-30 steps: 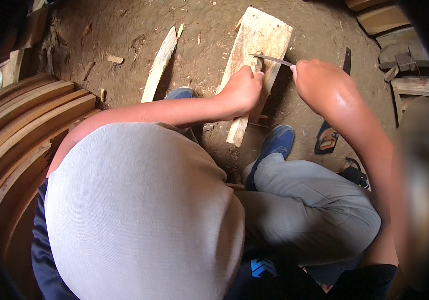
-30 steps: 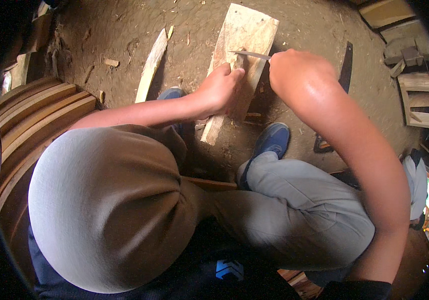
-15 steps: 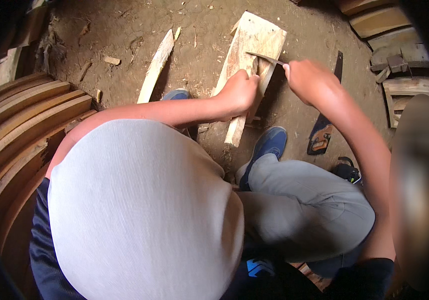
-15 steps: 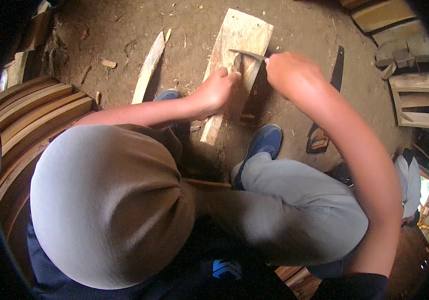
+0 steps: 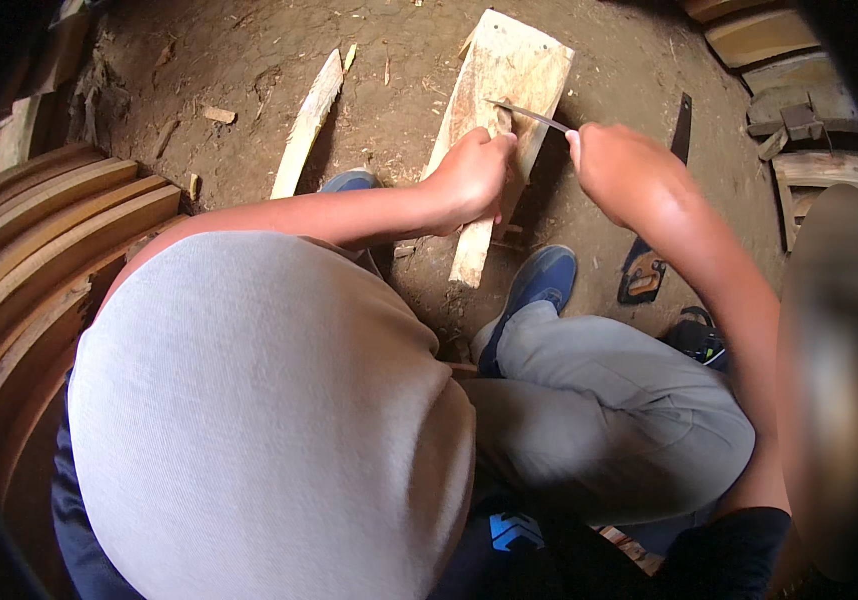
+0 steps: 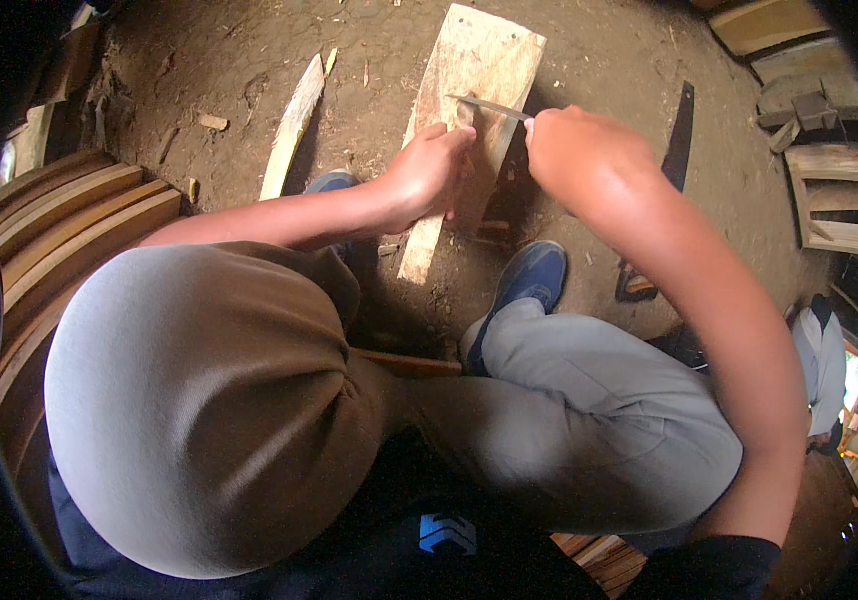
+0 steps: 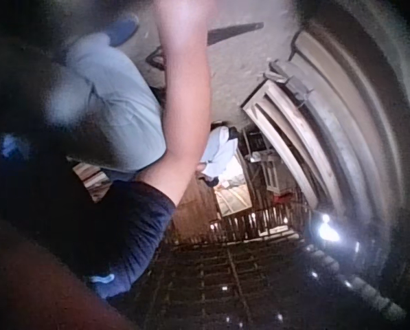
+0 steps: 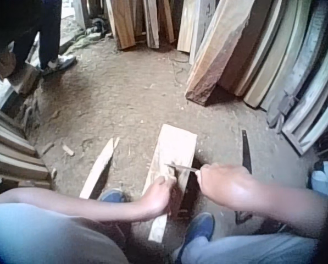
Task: The person sits on the ground and uses a knife to carve a small piece of wood held in the left hand. They repeatedly shave thin layers from the wood, rotate it to work different sides, and occasionally inspect the carved surface. Wood shavings accumulate on the ground and a nearby block.
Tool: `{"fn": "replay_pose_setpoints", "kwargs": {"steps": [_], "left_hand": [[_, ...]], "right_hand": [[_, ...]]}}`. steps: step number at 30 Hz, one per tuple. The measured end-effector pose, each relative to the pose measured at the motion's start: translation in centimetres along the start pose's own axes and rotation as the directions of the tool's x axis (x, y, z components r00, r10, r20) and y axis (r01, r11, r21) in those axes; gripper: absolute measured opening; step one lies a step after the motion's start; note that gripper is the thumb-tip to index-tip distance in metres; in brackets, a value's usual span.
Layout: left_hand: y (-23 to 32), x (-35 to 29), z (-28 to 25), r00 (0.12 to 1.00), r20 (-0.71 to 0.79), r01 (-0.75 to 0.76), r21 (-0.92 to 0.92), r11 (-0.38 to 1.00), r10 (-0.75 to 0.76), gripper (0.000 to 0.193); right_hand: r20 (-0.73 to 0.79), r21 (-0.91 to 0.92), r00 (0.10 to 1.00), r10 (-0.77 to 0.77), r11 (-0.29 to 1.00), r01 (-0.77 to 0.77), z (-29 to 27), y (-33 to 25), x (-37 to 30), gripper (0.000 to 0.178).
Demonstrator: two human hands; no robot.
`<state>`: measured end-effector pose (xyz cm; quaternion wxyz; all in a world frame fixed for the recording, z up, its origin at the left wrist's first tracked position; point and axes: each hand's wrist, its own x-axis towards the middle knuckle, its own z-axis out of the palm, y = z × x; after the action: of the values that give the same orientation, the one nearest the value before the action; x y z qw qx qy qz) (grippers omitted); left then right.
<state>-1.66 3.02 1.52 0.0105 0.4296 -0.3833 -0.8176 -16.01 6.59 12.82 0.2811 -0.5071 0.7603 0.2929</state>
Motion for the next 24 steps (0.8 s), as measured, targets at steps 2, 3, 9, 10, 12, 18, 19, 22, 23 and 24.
{"fn": "replay_pose_setpoints", "kwargs": {"steps": [2, 3, 9, 10, 12, 18, 19, 22, 23, 24], "left_hand": [[0.4, -0.4, -0.1, 1.000, -0.003, 0.003, -0.015, 1.000, -0.003, 0.028], [0.5, -0.4, -0.1, 1.000, -0.003, 0.004, -0.013, 1.000, -0.004, 0.029], [-0.5, 0.5, -0.7, 0.996, 0.082, -0.013, -0.057, 0.998, 0.017, 0.028], [-0.3, 0.4, -0.6, 0.996, 0.090, -0.013, -0.056, 0.998, 0.018, 0.028], [0.0, 0.0, -0.4, 0.999, 0.047, 0.015, -0.052, 0.999, -0.013, 0.027], [-0.1, 0.1, -0.2, 0.999, 0.005, -0.031, -0.067, 0.997, 0.031, 0.032], [-0.1, 0.0, -0.2, 1.000, 0.003, -0.027, -0.057, 0.998, 0.027, 0.031], [-0.4, 0.5, -0.7, 1.000, 0.019, -0.017, -0.098, 0.995, 0.019, 0.028], [-0.5, 0.5, -1.0, 0.998, 0.055, -0.009, -0.078, 0.997, 0.013, 0.027], [-0.5, 0.4, -1.3, 0.996, 0.089, -0.002, -0.057, 0.998, 0.007, 0.026]], "right_hand": [[-0.070, -0.007, 0.997, -0.015, 1.000, 0.015, 0.2, -0.8, -0.6, 0.033], [-0.059, 0.004, 0.998, 0.006, 1.000, -0.006, 0.3, -1.0, -0.4, 0.031], [-0.039, 0.023, 0.994, 0.100, 0.995, -0.100, 1.5, -1.7, 0.2, 0.027], [-0.032, 0.020, 0.994, 0.104, 0.994, -0.103, 1.6, -1.7, 0.3, 0.027], [-0.030, 0.032, 0.994, 0.106, 0.994, -0.105, 1.9, -1.8, 0.3, 0.027], [-0.050, 0.099, 0.988, 0.144, 0.985, -0.139, 2.5, -2.2, -0.2, 0.025], [-0.040, 0.099, 0.988, 0.152, 0.984, -0.148, 1.9, -2.5, -0.4, 0.025], [-0.057, 0.054, 0.988, 0.142, 0.989, -0.139, 1.6, -2.8, -0.4, 0.024], [-0.071, 0.033, 0.988, 0.134, 0.991, -0.132, 1.7, -2.9, -0.4, 0.024], [-0.087, 0.032, 0.986, 0.145, 0.989, -0.143, 1.8, -3.0, -0.5, 0.024]]}}
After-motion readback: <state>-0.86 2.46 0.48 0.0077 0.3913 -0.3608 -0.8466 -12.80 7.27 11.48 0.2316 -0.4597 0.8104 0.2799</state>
